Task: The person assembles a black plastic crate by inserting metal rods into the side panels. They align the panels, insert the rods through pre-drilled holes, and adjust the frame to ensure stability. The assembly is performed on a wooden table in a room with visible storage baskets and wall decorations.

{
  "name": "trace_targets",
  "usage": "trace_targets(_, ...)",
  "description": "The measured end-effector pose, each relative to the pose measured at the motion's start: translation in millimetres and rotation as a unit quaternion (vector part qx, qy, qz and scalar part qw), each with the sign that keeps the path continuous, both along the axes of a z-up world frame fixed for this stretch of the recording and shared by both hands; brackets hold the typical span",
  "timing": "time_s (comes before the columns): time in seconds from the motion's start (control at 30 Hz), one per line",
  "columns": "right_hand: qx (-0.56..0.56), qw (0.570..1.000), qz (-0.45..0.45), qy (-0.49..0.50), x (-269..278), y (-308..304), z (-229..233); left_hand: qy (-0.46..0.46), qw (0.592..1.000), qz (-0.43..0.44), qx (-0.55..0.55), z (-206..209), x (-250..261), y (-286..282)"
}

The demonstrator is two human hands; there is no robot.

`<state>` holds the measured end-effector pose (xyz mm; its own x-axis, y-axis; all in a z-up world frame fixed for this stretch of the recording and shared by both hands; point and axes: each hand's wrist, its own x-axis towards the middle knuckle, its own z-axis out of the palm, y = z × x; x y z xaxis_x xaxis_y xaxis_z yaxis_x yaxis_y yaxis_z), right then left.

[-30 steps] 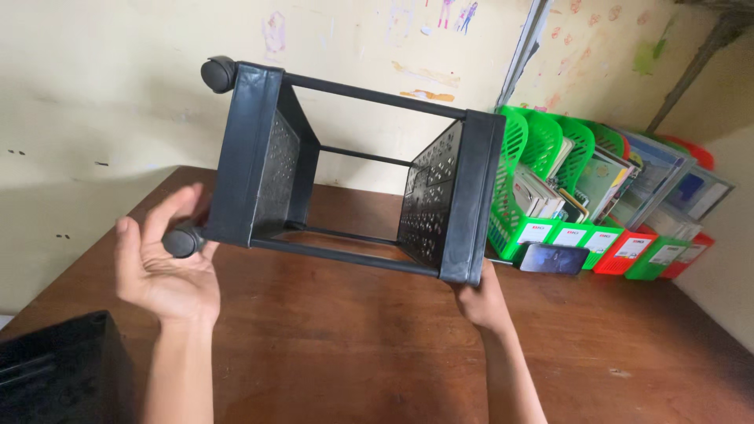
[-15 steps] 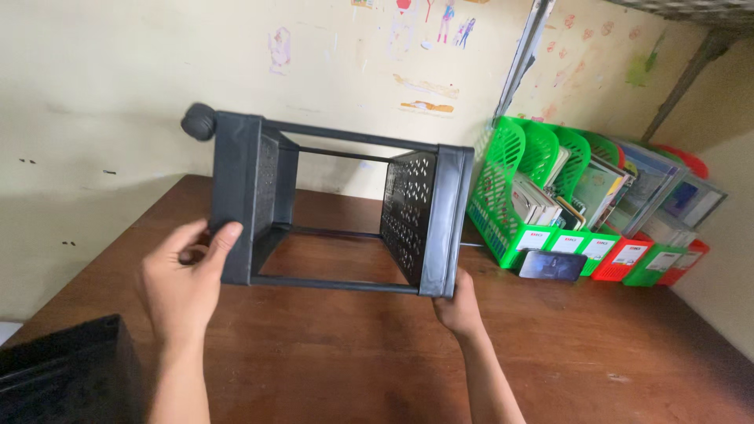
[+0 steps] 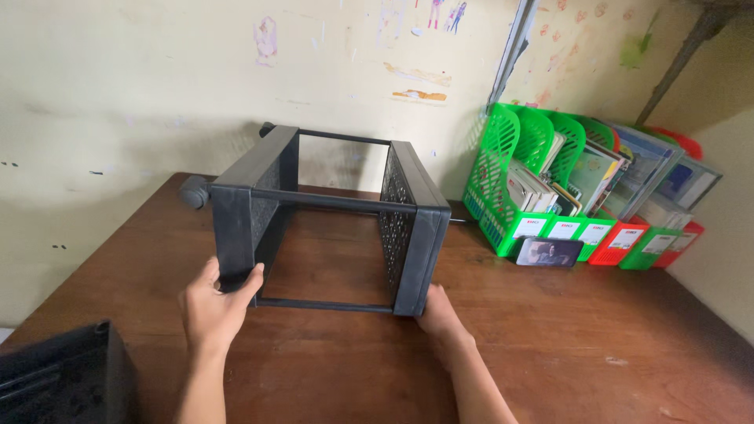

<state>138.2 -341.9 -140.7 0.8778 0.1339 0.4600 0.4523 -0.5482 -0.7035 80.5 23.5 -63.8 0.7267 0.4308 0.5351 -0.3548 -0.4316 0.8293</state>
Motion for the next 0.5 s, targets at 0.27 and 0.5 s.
trace_targets(0.27,-0.148,0.987,-0.055,-0.001,10,-12,-13,0.011,0.997,-0.040,-0.067,-27,9,1)
trace_targets(0.5,0.182,0.983,-0.019,0.004,11,-9,5,-0.074,0.997,-0.011,-0.032,-1,4,-4)
